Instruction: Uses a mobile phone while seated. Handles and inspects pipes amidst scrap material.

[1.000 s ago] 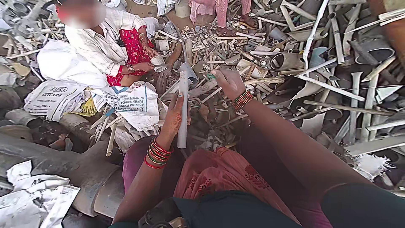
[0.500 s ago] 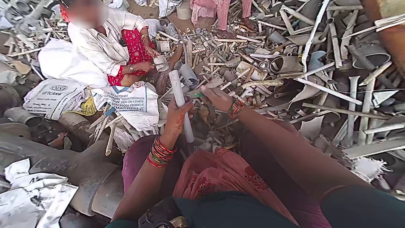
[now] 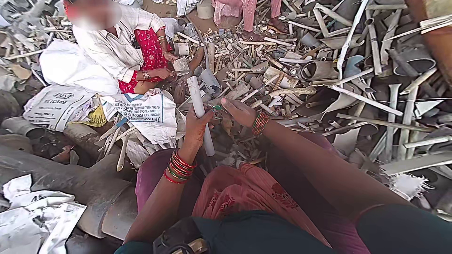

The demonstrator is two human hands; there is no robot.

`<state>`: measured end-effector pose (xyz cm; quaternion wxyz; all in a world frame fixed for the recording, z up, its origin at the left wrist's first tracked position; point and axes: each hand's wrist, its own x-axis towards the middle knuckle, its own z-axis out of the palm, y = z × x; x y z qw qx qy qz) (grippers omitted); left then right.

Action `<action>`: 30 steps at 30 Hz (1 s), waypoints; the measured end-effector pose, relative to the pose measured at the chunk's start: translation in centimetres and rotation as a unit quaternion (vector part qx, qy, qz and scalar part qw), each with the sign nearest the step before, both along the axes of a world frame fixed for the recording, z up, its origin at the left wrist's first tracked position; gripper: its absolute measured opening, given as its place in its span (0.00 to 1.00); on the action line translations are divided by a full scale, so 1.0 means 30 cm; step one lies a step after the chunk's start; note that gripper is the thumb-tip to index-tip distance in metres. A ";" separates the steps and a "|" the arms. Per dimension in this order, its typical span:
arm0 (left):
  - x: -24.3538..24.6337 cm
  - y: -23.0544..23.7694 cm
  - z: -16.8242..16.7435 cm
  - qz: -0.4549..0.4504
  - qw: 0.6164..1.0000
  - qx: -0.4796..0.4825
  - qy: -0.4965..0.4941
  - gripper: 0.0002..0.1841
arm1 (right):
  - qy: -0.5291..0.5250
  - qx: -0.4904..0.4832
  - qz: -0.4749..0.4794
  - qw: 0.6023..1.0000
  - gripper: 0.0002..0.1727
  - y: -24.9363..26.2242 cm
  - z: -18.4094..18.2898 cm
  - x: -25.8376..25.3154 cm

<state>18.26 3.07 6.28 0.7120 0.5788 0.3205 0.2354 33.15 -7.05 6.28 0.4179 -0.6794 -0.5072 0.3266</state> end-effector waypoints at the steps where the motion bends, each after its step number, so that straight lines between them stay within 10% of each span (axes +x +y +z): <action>1: 0.001 -0.002 -0.001 0.000 1.000 0.000 -0.001 0.10 | -0.001 0.001 -0.001 1.000 0.31 -0.001 -0.006 0.002; 30: -0.001 -0.005 0.027 0.042 0.995 -0.088 0.003 0.07 | -0.122 -0.068 -0.114 0.984 0.33 -0.020 0.028 0.173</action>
